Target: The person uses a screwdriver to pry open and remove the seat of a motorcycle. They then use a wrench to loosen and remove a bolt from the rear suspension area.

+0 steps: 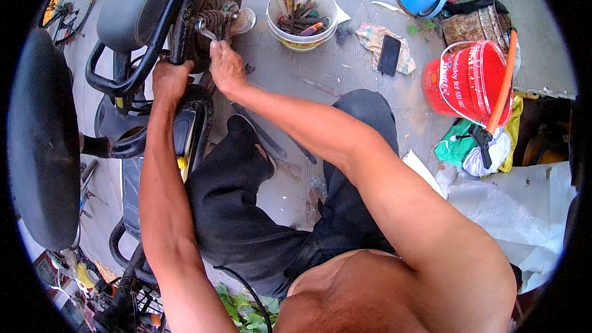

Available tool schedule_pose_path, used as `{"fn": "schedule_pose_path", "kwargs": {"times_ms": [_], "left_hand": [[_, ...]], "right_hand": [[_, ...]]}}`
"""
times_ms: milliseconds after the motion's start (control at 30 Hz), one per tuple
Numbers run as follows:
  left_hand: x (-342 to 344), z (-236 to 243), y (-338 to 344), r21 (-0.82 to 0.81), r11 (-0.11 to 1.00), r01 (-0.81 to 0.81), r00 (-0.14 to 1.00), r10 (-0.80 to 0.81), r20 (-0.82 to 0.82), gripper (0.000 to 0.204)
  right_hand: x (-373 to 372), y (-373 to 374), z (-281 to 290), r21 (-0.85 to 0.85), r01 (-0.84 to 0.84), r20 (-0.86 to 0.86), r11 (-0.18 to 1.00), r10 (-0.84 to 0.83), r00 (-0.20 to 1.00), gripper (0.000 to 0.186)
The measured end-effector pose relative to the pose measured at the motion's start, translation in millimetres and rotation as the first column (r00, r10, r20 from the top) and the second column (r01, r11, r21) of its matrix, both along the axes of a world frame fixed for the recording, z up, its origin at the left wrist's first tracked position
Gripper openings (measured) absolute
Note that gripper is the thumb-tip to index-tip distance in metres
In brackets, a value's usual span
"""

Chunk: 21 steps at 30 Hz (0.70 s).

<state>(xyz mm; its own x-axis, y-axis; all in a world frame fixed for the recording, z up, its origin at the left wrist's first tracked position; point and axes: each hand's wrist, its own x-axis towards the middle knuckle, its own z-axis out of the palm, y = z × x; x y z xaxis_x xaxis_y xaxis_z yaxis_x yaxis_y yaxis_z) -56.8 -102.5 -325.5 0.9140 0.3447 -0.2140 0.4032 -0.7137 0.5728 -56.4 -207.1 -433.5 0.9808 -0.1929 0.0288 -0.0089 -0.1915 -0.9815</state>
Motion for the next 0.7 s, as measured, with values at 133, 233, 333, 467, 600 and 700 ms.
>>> {"fn": "schedule_pose_path", "kwargs": {"times_ms": [133,233,333,467,600,700], "left_hand": [[4.3,-8.2,2.3,-0.007,1.000,0.024,1.000,-0.024,-0.005,0.037],[3.4,-11.4,14.8,0.012,1.000,0.029,1.000,-0.029,0.011,0.037],[3.7,-5.4,8.0,0.052,0.996,0.068,0.998,-0.069,0.011,0.035],[1.4,-2.1,2.1,0.044,0.996,0.080,0.997,-0.080,0.006,0.034],[0.3,-6.2,13.2,-0.042,0.998,0.042,0.999,-0.041,0.030,0.035],[9.7,-16.4,18.9,-0.084,0.996,0.000,0.999,-0.005,-0.053,0.035]], "right_hand": [[0.1,15.2,-1.0,0.077,0.108,-0.029,0.991,-0.106,0.994,0.053],[-10.8,26.8,28.1,0.217,0.069,-0.115,0.974,-0.044,0.992,0.055],[-9.4,20.5,38.2,0.304,0.034,-0.246,0.952,0.044,0.968,0.058],[-7.5,7.2,43.2,0.316,0.055,-0.300,0.947,0.044,0.953,0.056],[-16.5,-6.9,55.5,0.119,0.115,-0.218,0.986,-0.087,0.972,0.054],[-5.8,-23.1,42.0,0.040,0.103,-0.089,0.994,-0.099,0.991,0.051]]}}
